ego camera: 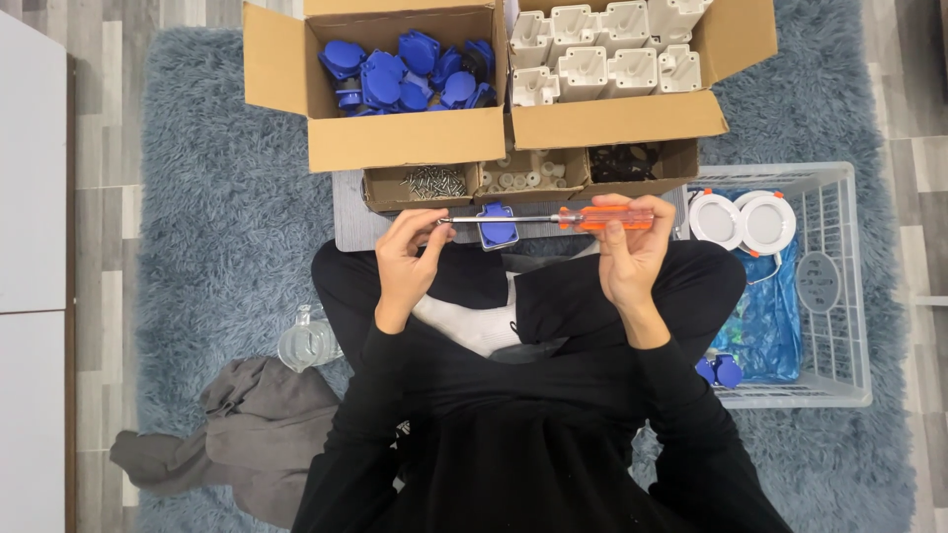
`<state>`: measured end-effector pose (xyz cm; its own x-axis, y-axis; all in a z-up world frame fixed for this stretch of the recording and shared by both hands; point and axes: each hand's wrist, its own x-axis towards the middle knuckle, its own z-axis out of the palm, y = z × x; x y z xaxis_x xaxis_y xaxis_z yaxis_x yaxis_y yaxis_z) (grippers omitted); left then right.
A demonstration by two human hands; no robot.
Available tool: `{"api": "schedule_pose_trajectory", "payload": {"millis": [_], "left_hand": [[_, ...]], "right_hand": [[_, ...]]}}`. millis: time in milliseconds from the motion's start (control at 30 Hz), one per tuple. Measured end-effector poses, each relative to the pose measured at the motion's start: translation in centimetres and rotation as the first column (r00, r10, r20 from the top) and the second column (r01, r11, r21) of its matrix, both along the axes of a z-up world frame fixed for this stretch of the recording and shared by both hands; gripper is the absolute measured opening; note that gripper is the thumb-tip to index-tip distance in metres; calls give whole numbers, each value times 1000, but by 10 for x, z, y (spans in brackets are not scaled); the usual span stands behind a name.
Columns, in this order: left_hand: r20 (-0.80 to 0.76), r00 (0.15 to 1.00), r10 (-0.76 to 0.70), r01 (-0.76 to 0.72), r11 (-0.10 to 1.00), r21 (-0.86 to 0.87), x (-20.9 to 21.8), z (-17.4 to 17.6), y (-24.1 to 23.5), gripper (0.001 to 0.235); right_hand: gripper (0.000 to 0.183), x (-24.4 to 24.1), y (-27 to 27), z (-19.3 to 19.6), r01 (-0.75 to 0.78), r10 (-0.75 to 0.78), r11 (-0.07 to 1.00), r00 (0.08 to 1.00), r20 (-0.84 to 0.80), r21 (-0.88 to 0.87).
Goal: Assembling small electrical or hardware components using a screwdriver while sitting on the floor.
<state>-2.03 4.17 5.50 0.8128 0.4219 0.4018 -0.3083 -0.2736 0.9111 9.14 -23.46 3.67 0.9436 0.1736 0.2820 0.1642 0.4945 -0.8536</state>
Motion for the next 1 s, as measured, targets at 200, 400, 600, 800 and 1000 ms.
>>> {"api": "schedule_pose_trajectory", "payload": {"millis": [200,400,600,800,1000], "left_hand": [[14,1000,8,-9,999,40,-6,8,-1,18],[-7,1000,-15,15,995,100,-9,17,1,15],[-34,999,-15,21,986,167,-14,25,-3,14],[-32,996,-78,84,939,333,-18,22,0,12],[-81,981,-174,191,929,316,-18,23,-20,18]], "right_hand": [[33,1,-7,2,-13,13,1000,1000,20,-9],[32,-1,-11,12,-12,14,999,998,63,-30],[34,3,-24,10,-7,20,996,987,162,-84],[42,13,-39,17,63,14,970,951,310,-235],[53,18,-43,57,12,76,963,946,315,-270]]}}
